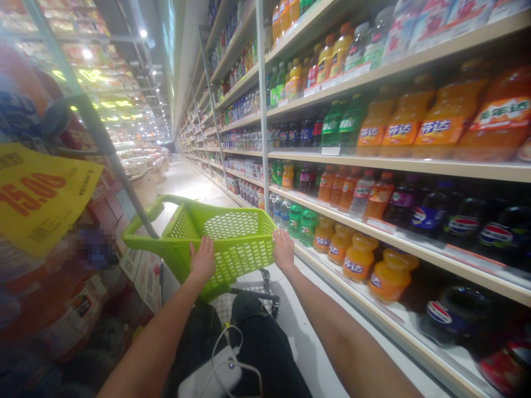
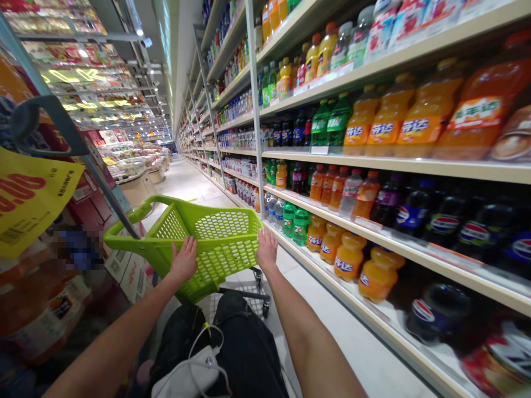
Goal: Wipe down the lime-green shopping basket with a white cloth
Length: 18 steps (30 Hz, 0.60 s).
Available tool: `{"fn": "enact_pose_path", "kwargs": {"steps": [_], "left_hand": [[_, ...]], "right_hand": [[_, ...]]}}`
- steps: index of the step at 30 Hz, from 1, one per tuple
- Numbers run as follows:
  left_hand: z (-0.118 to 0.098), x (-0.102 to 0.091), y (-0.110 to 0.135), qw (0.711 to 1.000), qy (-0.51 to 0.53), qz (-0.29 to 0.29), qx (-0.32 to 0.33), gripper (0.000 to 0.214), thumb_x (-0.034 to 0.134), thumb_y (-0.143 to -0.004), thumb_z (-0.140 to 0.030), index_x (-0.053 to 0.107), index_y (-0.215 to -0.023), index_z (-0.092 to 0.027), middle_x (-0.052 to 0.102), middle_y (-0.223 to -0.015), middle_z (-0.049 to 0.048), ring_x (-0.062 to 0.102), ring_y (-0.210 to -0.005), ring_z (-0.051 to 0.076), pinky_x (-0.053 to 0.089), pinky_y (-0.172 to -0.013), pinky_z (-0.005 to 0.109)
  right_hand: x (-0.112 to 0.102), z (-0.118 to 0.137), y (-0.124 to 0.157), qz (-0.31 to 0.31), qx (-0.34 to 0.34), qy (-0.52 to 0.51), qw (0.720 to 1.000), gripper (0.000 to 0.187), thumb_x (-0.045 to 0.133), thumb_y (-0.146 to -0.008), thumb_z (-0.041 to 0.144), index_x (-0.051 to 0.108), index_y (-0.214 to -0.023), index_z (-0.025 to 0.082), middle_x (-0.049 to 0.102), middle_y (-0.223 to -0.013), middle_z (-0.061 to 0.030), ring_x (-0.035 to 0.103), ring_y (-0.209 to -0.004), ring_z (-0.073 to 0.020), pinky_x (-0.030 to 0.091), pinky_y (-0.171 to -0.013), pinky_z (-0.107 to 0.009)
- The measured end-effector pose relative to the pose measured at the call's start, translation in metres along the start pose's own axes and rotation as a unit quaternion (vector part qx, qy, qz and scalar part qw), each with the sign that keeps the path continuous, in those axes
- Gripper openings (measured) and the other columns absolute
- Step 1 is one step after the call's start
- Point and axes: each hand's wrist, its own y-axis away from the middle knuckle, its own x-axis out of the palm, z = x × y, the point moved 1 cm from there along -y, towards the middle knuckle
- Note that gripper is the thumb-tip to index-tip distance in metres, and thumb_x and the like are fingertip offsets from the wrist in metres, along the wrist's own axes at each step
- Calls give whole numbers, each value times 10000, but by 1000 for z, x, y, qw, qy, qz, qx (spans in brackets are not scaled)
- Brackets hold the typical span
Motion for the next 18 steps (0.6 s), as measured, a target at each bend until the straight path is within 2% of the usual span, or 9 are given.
{"fn": "enact_pose_path", "kwargs": {"steps": [3, 7, 10, 12, 15, 18], "left_hand": [[-1, 1, -1, 1000, 3, 2, 0, 697, 346, -712, -96, 216, -1396, -63, 167, -1485, 134, 118, -1373, 277, 73, -1051, 626], [3, 3, 0, 1000, 2, -4, 1, 692, 353, -715, -91, 233, -1396, -86, 172, -1485, 120, 121, -1375, 263, 54, -1062, 606], [7, 3, 2, 1000, 0, -14, -7, 674, 343, -723, -85, 249, -1391, -82, 182, -1483, 122, 141, -1372, 253, 45, -1068, 595], [8, 4, 4, 1000, 1, -18, -6, 674, 344, -723, -86, 250, -1390, -82, 183, -1483, 123, 138, -1373, 254, 49, -1067, 596], [7, 5, 5, 1000, 4, -16, -3, 671, 342, -730, -95, 244, -1394, -91, 176, -1485, 120, 119, -1376, 260, 53, -1065, 597], [7, 4, 5, 1000, 8, -11, 3, 680, 352, -726, -104, 236, -1397, -95, 168, -1488, 117, 112, -1377, 262, 67, -1062, 604]], "right_hand": [[2, 11, 3, 16, -26, -7, 1000, 504, 303, -826, 60, 454, -1299, 147, 379, -1407, -101, 306, -1298, -256, 281, -1017, -427], [8, 45, 8, 33, -120, -32, 992, 546, 348, -791, 18, 455, -1300, 185, 400, -1397, -77, 297, -1308, -227, 270, -1028, -396], [8, 57, 7, 40, -171, -56, 983, 571, 355, -780, 1, 453, -1299, 219, 400, -1399, -55, 293, -1310, -212, 262, -1031, -397], [6, 54, 4, 26, -148, -65, 986, 562, 334, -791, 2, 446, -1303, 204, 395, -1401, -64, 304, -1301, -214, 251, -1035, -413], [3, 47, -2, 3, -75, -66, 995, 560, 260, -821, 6, 405, -1330, 190, 417, -1383, -81, 365, -1255, -207, 215, -1048, -448], [4, 55, -1, 12, -64, -58, 996, 554, 252, -830, 16, 404, -1330, 201, 426, -1377, -78, 379, -1245, -206, 214, -1047, -456]]}}
